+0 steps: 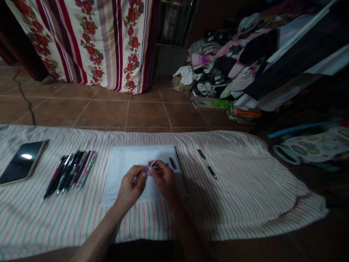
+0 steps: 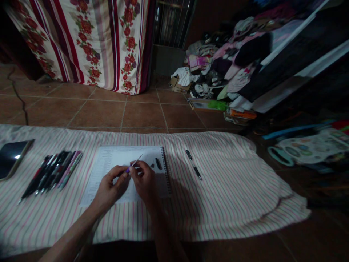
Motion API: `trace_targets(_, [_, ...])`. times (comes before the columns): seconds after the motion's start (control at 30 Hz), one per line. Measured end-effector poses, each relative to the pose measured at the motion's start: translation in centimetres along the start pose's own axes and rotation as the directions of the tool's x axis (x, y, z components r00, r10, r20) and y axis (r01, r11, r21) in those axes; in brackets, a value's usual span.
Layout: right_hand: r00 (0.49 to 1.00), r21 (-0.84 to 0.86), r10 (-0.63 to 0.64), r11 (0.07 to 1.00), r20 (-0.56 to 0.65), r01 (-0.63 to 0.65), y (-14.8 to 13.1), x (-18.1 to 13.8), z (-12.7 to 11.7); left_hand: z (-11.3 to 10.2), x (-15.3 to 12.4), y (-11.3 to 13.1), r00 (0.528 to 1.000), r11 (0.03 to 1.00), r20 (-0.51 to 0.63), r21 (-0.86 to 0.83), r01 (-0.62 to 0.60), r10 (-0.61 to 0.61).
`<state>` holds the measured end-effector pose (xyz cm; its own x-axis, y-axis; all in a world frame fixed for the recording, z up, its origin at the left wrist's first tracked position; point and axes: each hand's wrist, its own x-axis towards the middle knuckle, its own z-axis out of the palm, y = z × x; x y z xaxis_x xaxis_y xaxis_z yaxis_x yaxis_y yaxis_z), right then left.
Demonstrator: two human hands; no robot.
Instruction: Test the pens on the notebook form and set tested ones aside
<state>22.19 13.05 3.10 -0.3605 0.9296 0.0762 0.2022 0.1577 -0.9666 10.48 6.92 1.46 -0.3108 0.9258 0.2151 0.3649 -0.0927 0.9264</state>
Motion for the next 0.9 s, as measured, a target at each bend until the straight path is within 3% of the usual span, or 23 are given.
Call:
trace_targets(0.47, [0.991,-0.111,-0.129,0.986,-0.029,0.125,0.23,-0.35,0.12,-0.01,-0.01,-0.04,0.999,0.997,0.007,-0.047,0.053,-0.053])
trace_targets(0.7, [0.994,-0.113,-0.112,0.987,0.017,0.113,-0.15,-0.56,0.16,0.09,-0.07,-0.31,0.986,0.972,0.007,-0.165,0.166,-0.167])
trace_targets(0.9, [1.0,0.016,-0.026,1.0,0.014,0.026,-0.07,-0.4,0.32,0.0,0.13,-0.13,0.987,0.978,-0.035,-0.148,0.148,-0.155])
